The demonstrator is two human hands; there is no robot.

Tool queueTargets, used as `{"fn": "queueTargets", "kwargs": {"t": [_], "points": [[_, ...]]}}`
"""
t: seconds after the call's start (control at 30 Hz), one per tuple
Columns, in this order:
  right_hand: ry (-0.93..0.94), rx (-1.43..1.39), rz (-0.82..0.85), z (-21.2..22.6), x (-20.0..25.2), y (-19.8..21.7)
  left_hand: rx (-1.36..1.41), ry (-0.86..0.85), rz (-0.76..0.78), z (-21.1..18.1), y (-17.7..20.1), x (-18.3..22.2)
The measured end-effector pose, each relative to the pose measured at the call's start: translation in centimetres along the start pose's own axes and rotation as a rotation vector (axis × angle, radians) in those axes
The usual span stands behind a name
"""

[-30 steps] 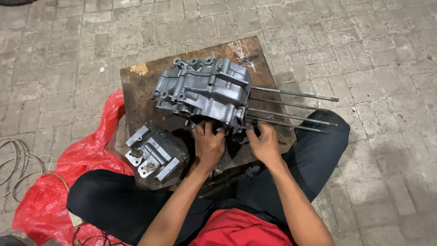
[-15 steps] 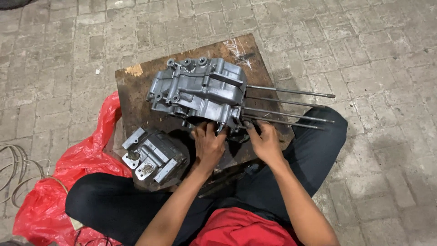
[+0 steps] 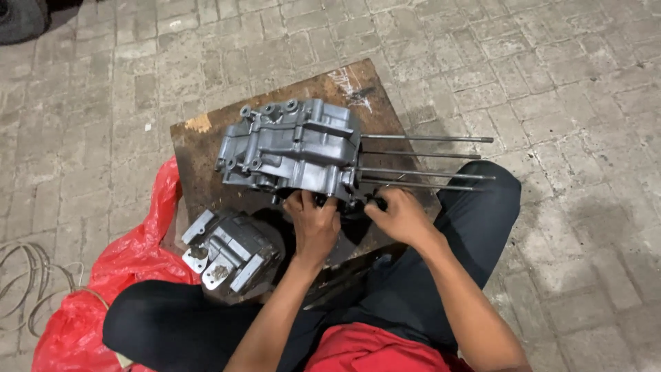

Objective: Assembling a motorcycle engine crankcase by installing internal components and joining the casing halves.

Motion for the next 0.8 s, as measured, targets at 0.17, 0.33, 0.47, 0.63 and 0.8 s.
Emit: {"fn": "queueTargets", "kwargs": {"t": [0.17,0.33,0.47,0.63,0.8], "points": [[-0.071,-0.246,-0.188,-4.4,1.0,-2.2,0.027,0.018,0.08,1.2,0.0,0.5],[0.012,-0.581,-0.397,-1.9,-0.2,-3.4,0.038,-0.031,0.107,0.1,2.3,-2.0],[-0.039,-0.685,-0.454,-4.2,-0.1,-4.2,0.102,0.015,0.125,-0.9,3.9,-3.3],[-0.092,-0.748,-0.572,-7.5,1.5,-4.2,0.355,0.183,0.121,-1.3,4.7,-3.0],[-0.11,-0.702,-0.266,-6.0,2.2,-2.6,0.527,0.457,0.3,-2.5,6.2,-3.0]]}}
Point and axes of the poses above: each hand's wrist, its own x-axis away from the middle knuckle, its own y-axis out of the back of the hand, z = x × y, the point moved 3 cm from there along -x, towards the middle knuckle, and after that the axes turned 8 degrees about y, right-handed, at the moved point
